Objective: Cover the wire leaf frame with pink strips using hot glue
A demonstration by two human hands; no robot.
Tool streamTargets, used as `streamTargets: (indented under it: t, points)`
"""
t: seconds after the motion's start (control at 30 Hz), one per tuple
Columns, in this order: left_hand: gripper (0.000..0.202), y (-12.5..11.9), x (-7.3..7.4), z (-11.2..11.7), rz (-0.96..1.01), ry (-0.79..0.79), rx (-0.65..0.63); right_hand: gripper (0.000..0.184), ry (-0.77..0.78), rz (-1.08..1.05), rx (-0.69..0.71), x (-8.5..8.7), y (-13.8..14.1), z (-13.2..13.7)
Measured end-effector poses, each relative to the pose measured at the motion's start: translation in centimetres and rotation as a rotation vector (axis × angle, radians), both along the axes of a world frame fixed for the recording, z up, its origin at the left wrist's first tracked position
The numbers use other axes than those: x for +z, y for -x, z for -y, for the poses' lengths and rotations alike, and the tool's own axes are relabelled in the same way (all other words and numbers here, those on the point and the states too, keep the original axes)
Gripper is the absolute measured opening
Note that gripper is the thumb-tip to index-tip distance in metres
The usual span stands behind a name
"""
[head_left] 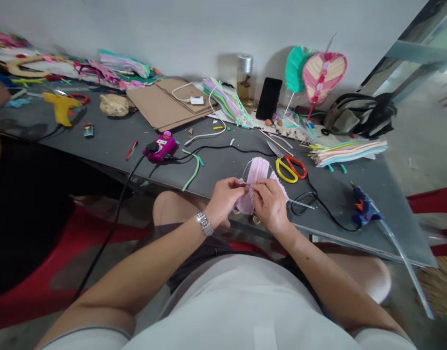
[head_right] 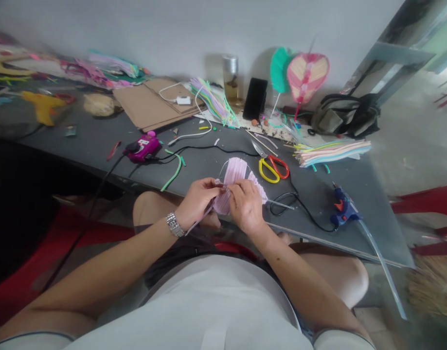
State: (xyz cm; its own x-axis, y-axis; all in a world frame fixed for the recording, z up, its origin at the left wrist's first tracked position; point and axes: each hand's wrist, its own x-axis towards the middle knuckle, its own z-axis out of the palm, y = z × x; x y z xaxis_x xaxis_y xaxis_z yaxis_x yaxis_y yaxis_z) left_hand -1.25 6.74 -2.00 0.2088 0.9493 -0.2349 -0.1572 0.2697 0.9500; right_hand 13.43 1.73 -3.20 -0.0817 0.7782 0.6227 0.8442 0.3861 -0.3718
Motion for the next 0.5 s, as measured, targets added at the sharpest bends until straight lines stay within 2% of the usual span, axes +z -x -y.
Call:
streamTargets:
  t: [0.27,0.5]
  points:
    - [0.017,-0.16,0.04,0.03,-0.058,0.029,-0.028,0.025,0.039,-0.073,0.032,-0.57,-0.38,-0.05]
    - [0.014,-0.16,-0.21,0.00,-0.085,0.042,-0.030,0.025,0.038,0.055,0.017,-0.72,-0.54,0.02]
